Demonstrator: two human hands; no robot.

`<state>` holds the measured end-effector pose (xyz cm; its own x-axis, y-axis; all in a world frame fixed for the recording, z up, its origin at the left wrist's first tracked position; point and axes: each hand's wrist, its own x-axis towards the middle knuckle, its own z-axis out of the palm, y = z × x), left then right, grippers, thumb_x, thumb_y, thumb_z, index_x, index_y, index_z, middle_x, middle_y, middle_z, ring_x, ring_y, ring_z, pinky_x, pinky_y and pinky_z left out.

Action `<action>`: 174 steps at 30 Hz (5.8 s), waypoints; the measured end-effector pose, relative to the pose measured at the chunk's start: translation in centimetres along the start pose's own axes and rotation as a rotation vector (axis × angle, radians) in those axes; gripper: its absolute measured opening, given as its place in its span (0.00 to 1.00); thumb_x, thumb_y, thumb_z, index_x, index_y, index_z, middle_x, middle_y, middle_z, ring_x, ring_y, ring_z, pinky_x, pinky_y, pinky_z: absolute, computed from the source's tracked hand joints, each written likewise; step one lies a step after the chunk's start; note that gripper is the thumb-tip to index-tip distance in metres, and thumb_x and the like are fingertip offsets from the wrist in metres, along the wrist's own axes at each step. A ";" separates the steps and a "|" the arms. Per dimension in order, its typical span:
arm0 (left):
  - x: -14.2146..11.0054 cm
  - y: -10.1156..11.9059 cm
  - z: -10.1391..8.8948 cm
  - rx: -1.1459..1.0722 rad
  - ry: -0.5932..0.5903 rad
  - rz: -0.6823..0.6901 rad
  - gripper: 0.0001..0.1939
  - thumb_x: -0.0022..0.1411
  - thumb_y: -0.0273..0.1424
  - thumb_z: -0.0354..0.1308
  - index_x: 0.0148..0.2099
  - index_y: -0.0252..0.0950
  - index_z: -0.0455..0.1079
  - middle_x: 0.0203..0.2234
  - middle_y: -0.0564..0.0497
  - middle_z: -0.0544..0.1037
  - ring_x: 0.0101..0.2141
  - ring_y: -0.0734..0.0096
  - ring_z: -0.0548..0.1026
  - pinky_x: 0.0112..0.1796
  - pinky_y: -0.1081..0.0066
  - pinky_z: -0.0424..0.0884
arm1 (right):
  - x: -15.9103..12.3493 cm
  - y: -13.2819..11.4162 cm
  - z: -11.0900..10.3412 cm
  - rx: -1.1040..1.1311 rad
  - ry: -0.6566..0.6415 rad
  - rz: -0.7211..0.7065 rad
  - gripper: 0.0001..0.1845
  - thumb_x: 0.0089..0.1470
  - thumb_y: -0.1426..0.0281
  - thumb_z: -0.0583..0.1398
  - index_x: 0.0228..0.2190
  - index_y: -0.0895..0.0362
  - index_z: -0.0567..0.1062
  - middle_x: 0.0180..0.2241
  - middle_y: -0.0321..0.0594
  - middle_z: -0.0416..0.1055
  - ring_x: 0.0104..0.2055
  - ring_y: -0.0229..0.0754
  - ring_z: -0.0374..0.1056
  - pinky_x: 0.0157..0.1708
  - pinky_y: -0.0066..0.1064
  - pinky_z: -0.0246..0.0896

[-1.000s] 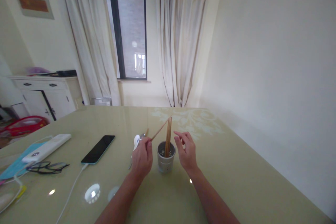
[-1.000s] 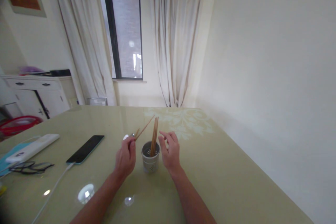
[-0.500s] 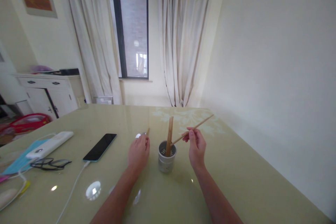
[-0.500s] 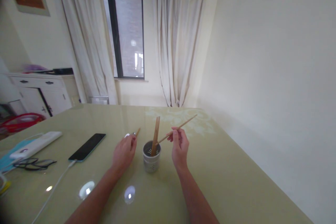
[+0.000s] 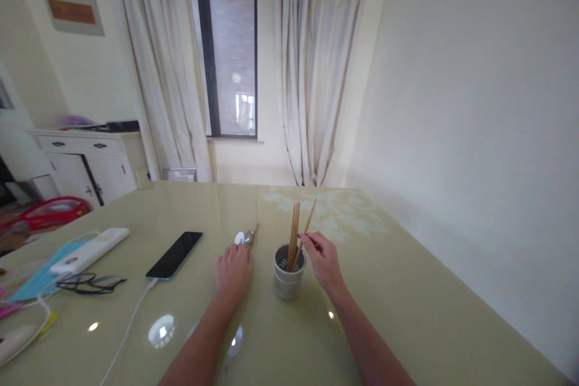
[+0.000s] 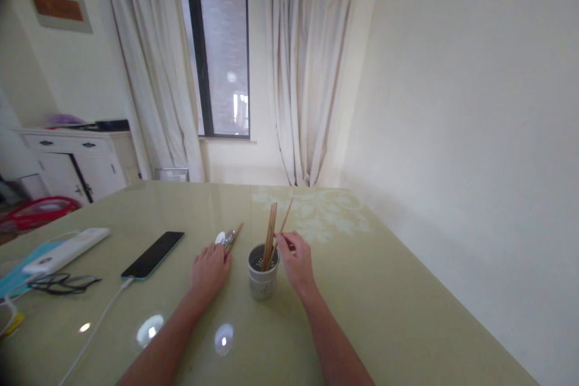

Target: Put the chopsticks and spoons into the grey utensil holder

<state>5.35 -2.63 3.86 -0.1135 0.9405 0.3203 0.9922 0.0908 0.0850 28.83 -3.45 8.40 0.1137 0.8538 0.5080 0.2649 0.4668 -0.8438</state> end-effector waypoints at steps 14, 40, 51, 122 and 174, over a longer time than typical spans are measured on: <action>0.0 0.5 -0.2 -0.037 0.034 0.031 0.14 0.74 0.31 0.50 0.45 0.35 0.77 0.43 0.38 0.83 0.48 0.51 0.80 0.48 0.59 0.73 | -0.1 0.4 0.1 -0.132 -0.054 -0.086 0.19 0.63 0.56 0.63 0.31 0.55 0.86 0.27 0.40 0.74 0.27 0.42 0.68 0.28 0.33 0.63; -2.0 4.9 -1.2 -1.051 0.222 0.084 0.17 0.76 0.43 0.43 0.50 0.39 0.68 0.36 0.47 0.80 0.36 0.58 0.80 0.37 0.60 0.74 | -0.3 0.0 0.3 -0.060 0.000 0.013 0.20 0.60 0.54 0.64 0.39 0.57 0.86 0.32 0.44 0.84 0.30 0.45 0.73 0.31 0.34 0.65; -2.3 5.0 -1.1 -1.000 0.271 0.143 0.15 0.77 0.39 0.44 0.49 0.38 0.68 0.32 0.49 0.80 0.32 0.63 0.79 0.32 0.65 0.72 | -0.4 -0.1 0.5 -0.102 -0.002 -0.014 0.20 0.62 0.53 0.63 0.35 0.57 0.84 0.30 0.43 0.80 0.29 0.44 0.71 0.30 0.35 0.65; 0.8 -0.2 -1.1 -0.223 0.237 0.042 0.13 0.75 0.29 0.48 0.48 0.36 0.74 0.42 0.42 0.80 0.45 0.54 0.78 0.47 0.59 0.72 | 0.3 -0.8 -1.5 0.355 0.344 -0.063 0.20 0.65 0.53 0.63 0.46 0.57 0.79 0.32 0.40 0.77 0.29 0.41 0.69 0.31 0.33 0.68; -0.4 1.5 -1.4 -0.625 0.729 0.567 0.11 0.77 0.30 0.50 0.53 0.41 0.73 0.44 0.46 0.81 0.44 0.65 0.80 0.46 0.67 0.75 | -2.1 -1.1 -0.2 -0.181 0.080 -0.480 0.19 0.68 0.60 0.60 0.55 0.54 0.77 0.39 0.45 0.76 0.41 0.48 0.72 0.40 0.39 0.71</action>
<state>6.81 -3.32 5.14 0.1416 0.3577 0.9230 0.7328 -0.6648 0.1452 28.48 -5.85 8.32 0.0095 0.5294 0.8483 0.4655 0.7485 -0.4723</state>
